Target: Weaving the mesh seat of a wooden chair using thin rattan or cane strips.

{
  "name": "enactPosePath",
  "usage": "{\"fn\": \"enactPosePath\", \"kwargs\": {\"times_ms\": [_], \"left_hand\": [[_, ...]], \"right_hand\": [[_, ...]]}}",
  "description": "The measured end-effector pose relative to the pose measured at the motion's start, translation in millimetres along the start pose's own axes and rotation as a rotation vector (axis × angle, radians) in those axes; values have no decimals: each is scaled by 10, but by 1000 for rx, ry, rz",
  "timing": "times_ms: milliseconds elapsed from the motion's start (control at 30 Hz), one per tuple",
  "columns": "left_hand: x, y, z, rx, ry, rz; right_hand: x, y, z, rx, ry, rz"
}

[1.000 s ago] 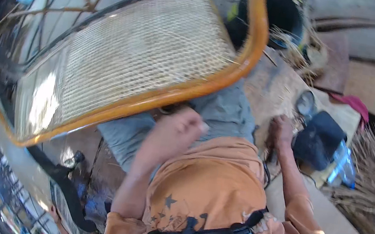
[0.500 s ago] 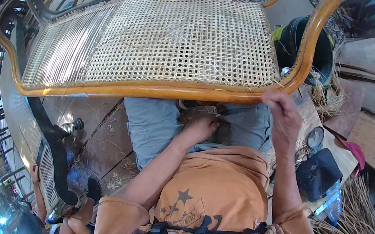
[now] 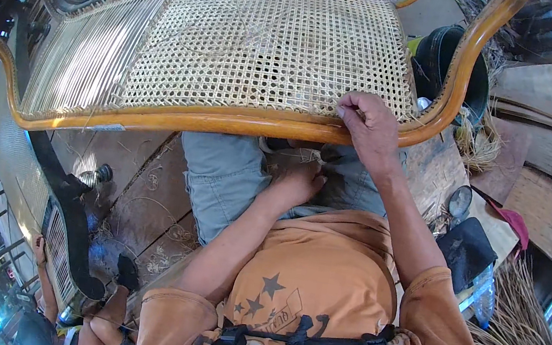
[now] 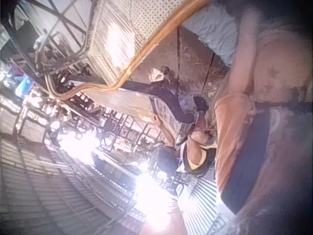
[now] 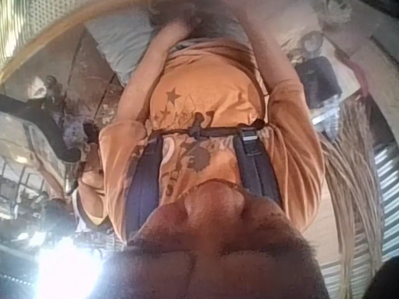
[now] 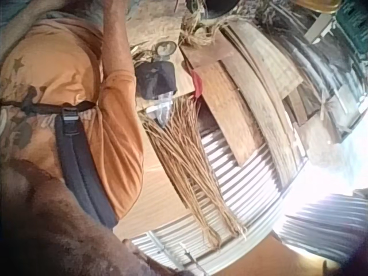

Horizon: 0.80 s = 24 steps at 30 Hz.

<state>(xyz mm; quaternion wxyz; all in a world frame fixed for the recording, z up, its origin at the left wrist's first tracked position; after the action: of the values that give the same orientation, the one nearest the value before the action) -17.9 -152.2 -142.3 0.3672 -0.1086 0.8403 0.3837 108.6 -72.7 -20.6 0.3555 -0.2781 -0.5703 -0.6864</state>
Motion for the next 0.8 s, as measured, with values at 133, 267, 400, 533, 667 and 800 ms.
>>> {"fn": "enactPosePath", "kwargs": {"times_ms": [133, 267, 400, 533, 667, 800], "left_hand": [[-6, 10, -21, -10, -15, 1], [-7, -8, -15, -6, -13, -18], [-46, 41, -17, 67, 14, -73], [-45, 117, -59, 53, 46, -15], [-7, 5, -29, -117, -79, 62], [37, -11, -22, 23, 27, 18]], "right_hand": [[7, -67, 12, 50, 29, -38], [16, -90, -13, -4, 230, -186], [162, -114, 28, 42, 329, -318], [100, -252, 69, 209, 358, -268], [-12, -146, 14, 178, 317, -279], [29, 147, -1, -57, 64, 37]]}}
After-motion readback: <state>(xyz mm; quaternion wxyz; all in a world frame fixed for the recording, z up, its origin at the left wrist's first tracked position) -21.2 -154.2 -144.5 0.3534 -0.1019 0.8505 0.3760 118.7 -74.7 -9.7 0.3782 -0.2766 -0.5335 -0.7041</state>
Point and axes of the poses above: each hand's wrist, its own z-axis towards the middle knuckle, its own y-axis out of the back of the hand, x = y × z, the point moved 5 cm from there along z, towards the middle knuckle, and after that the axes turned 3 degrees about y, right-handed, at the moved point
